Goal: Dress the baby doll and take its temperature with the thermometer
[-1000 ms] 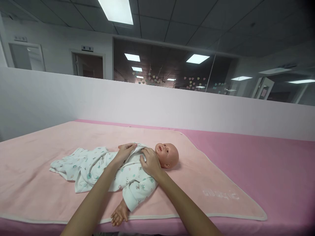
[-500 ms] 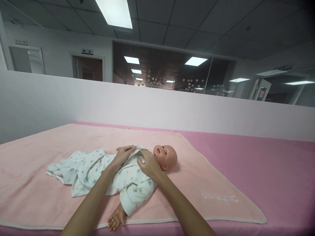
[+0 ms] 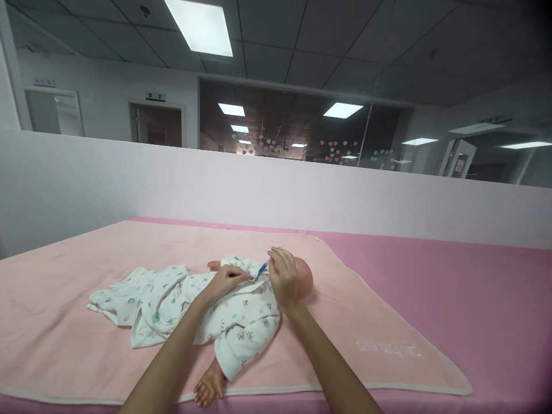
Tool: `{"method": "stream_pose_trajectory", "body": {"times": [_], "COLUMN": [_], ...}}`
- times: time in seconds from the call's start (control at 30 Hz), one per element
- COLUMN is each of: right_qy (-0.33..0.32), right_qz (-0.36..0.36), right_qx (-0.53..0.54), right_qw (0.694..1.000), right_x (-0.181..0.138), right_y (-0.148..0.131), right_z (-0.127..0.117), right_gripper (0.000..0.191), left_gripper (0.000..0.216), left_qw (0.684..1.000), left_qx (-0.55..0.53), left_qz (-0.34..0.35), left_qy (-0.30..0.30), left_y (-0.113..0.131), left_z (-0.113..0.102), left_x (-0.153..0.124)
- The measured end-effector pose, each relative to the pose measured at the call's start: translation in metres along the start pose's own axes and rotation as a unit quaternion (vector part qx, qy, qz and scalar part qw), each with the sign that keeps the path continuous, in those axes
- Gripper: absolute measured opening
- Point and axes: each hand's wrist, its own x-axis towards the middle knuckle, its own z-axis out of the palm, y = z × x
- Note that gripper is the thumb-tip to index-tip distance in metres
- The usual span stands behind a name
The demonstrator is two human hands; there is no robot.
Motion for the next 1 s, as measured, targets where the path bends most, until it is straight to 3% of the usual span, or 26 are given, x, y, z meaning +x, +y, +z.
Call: {"method": "stream_pose_trajectory", "body": {"times": [0.17,0.3,0.47,0.63,1.0], "right_qy": [0.125,0.159,0.137,0.104,0.075], "right_qz": [0.021,0.070,0.097,0.071,0.059], "right_qx": [0.048,0.083,0.120,0.080,0.087], "right_qw": [0.991,0.981,0.978,0.989,0.992], "right_x": [0.001,-0.002,-0.005,-0.010,-0.013], "right_y": [-0.005,-0.022,-0.032,-0.024,-0.012], "right_z": [-0.004,-0.002,0.001,0.004,0.006], "right_gripper": [0.026,0.022,0.019,0.030,0.024], "left_gripper": [0.028,0.036,0.026,0.028,0.025], "left_qw": [1.000,0.991,0.981,0.956,0.929], "left_qx": [-0.022,-0.127,-0.173,-0.238,-0.318], "left_qz": [0.013,-0.001,-0.004,-0.039,-0.028], "left_qy": [0.012,0.040,0.092,0.168,0.190], "left_y": [-0.003,-0.006,-0.009,-0.018,-0.024], "left_z": [-0.001,-0.004,-0.007,-0.009,-0.010], "left_x": [0.002,0.004,0.002,0.007,0.011]}}
